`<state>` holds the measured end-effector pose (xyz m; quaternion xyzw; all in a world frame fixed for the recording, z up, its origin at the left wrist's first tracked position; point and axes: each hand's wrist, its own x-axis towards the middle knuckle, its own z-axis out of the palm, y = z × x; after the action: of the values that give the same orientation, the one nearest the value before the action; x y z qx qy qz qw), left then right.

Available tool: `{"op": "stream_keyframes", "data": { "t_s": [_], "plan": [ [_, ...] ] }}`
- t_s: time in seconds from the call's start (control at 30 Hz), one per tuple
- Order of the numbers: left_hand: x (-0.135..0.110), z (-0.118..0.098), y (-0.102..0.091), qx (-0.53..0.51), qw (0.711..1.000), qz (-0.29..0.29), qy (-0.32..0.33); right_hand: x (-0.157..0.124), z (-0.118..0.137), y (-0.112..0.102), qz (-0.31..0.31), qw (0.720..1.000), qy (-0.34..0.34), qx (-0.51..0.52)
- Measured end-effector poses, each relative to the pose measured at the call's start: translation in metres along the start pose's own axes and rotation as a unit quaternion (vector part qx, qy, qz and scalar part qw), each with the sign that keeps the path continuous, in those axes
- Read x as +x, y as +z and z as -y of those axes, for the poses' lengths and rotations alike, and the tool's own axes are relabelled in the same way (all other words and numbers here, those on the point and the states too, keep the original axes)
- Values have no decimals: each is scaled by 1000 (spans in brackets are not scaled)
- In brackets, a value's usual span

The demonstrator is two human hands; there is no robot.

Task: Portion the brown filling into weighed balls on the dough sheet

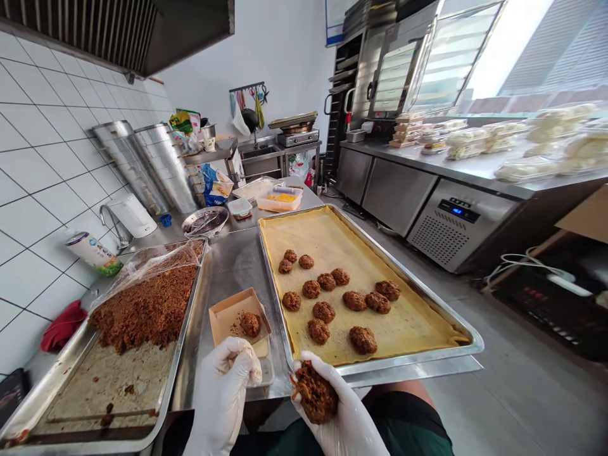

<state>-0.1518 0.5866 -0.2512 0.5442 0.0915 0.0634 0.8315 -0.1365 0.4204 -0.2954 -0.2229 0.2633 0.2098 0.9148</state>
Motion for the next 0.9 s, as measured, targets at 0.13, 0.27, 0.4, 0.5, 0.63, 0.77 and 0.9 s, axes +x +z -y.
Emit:
{"op": "stream_keyframes", "data": {
  "t_s": [0.13, 0.27, 0.4, 0.5, 0.63, 0.77, 0.9],
  "plan": [
    [-1, 1, 2, 2, 1000, 10, 6, 0, -1, 1, -3, 1000, 7, -1],
    [0, 4, 3, -70, 997, -27, -19, -1, -2, 2, -8, 1000, 7, -2],
    [0, 5, 4, -165, 983, 8, -76, -2, -1, 2, 6, 1000, 11, -5],
    [-1, 3, 6, -183, 973, 12, -139, -4, 0, 3, 25, 1000, 13, -7],
    [-3, 3, 8, -160, 974, -3, -162, -5, 1, 3, 30, 999, 16, 3],
    [-4, 4, 8, -104, 986, -21, -127, -6, 0, 3, 34, 999, 21, 7],
    [-5, 6, 10, -38, 994, -23, -104, -7, 0, 3, 30, 999, 21, 13]
  ]
}}
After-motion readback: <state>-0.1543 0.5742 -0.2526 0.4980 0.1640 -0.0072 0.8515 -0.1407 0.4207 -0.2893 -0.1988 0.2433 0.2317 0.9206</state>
